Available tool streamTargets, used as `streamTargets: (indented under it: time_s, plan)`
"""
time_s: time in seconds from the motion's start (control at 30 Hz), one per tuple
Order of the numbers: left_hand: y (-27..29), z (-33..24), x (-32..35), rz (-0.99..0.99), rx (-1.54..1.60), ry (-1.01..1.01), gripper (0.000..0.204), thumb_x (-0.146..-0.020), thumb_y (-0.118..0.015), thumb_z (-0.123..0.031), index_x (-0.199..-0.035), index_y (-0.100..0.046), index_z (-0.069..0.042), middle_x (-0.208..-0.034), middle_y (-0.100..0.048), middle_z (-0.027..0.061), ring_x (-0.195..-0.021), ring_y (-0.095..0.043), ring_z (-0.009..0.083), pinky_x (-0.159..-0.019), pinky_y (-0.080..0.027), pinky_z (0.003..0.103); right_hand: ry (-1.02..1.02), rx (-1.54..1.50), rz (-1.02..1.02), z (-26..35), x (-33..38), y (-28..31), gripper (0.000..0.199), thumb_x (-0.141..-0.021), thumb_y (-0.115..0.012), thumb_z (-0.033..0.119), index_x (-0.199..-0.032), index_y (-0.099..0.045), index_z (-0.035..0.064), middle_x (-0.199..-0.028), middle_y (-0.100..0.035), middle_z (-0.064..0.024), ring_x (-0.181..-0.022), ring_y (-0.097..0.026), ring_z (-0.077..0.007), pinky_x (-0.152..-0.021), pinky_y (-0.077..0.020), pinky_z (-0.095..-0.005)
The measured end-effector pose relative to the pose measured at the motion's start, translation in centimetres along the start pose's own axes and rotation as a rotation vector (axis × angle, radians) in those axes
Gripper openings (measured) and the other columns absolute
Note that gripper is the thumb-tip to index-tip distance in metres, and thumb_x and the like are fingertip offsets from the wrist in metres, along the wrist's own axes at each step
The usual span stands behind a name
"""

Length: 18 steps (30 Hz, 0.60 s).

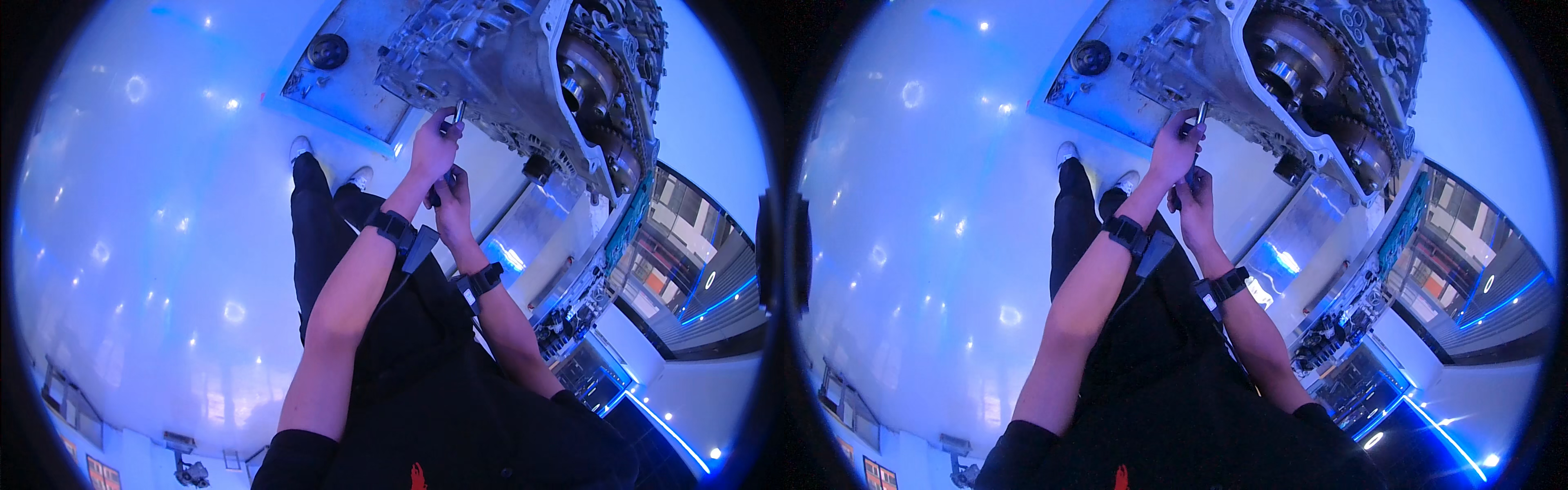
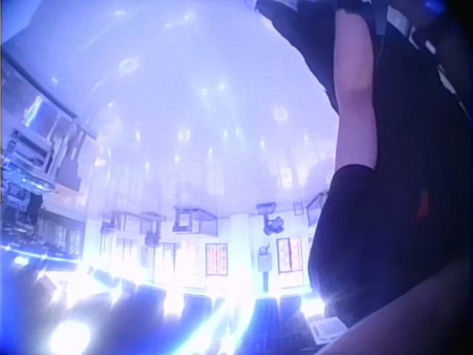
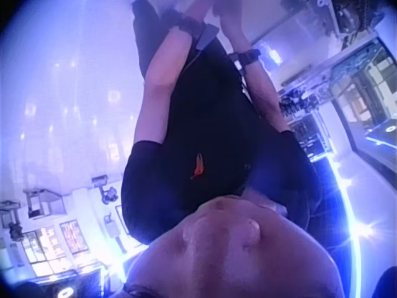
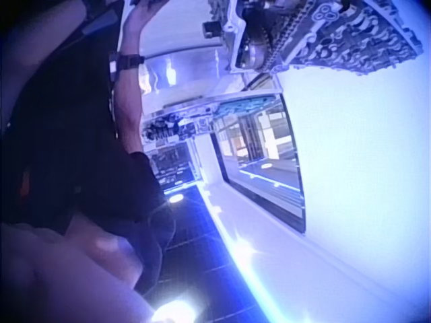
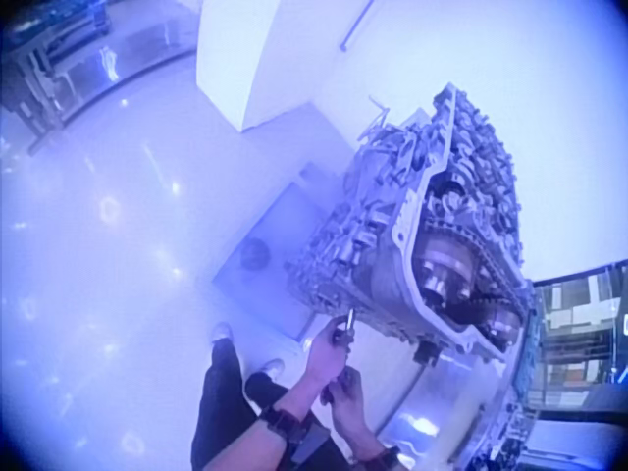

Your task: Installing a metal cover onto an engine block and securing it with bolts and tools.

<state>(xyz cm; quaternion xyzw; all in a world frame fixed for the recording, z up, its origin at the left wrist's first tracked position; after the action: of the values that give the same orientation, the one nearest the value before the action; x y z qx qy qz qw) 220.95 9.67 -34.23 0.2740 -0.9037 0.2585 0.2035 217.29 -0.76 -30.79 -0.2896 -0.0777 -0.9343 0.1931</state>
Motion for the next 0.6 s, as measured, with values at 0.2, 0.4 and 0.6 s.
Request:
streamTargets:
  time_s: [0.2, 0.4, 0.6]
  plan:
    - [0.0, 0.3, -0.4, -0.019, -0.085, -0.027, 0.033, -0.087, -0.06, -0.016, -0.117, -0.055, -0.003, -0.074, -0.062, 0.0077, -0.059, -0.058, 0.0128, -0.055, -0.048, 0.029, -0.033, -0.137, -0.001, -0.2, -0.1, 0.0, 0.032, -0.095, -0.05, 0.017, -0.116, -0.032, 0.002, -0.081, -0.05, -0.0066, -0.065, -0.049, -0.0117, -0.052, -0.0402, -0.0254]
    - [-0.3, 1.2, -0.7, -0.043, -0.183, -0.074, 0.036, -0.086, -0.062, -0.019, -0.118, -0.056, -0.003, -0.074, -0.062, 0.0074, -0.058, -0.057, 0.0128, -0.055, -0.047, 0.029, -0.034, -0.197, -0.017, -0.1, 0.1, -1.1, 0.03, -0.096, -0.046, 0.014, -0.119, -0.031, 0.0021, -0.08, -0.05, -0.007, -0.065, -0.049, -0.0123, -0.052, -0.0394, -0.0271]
    - [-0.4, 1.1, -0.8, -0.055, -0.081, -0.071, 0.038, -0.086, -0.063, -0.02, -0.119, -0.056, -0.004, -0.074, -0.061, 0.0057, -0.057, -0.056, 0.0122, -0.054, -0.045, 0.028, -0.025, -0.137, 0.012, -0.2, -0.1, -0.5, 0.031, -0.096, -0.044, 0.013, -0.122, -0.03, 0.0027, -0.079, -0.05, -0.0074, -0.064, -0.049, -0.0125, -0.052, -0.0386, -0.027]
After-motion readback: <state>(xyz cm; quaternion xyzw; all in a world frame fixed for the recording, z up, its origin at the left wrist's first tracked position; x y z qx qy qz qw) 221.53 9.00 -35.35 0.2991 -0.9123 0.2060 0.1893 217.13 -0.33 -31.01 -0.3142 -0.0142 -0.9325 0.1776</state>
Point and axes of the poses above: each hand's wrist, its own x-axis away from the middle knuckle, its own y-axis out of the back of the hand, z = x × y, the point moved 1 cm from there along -x, towards the middle knuckle
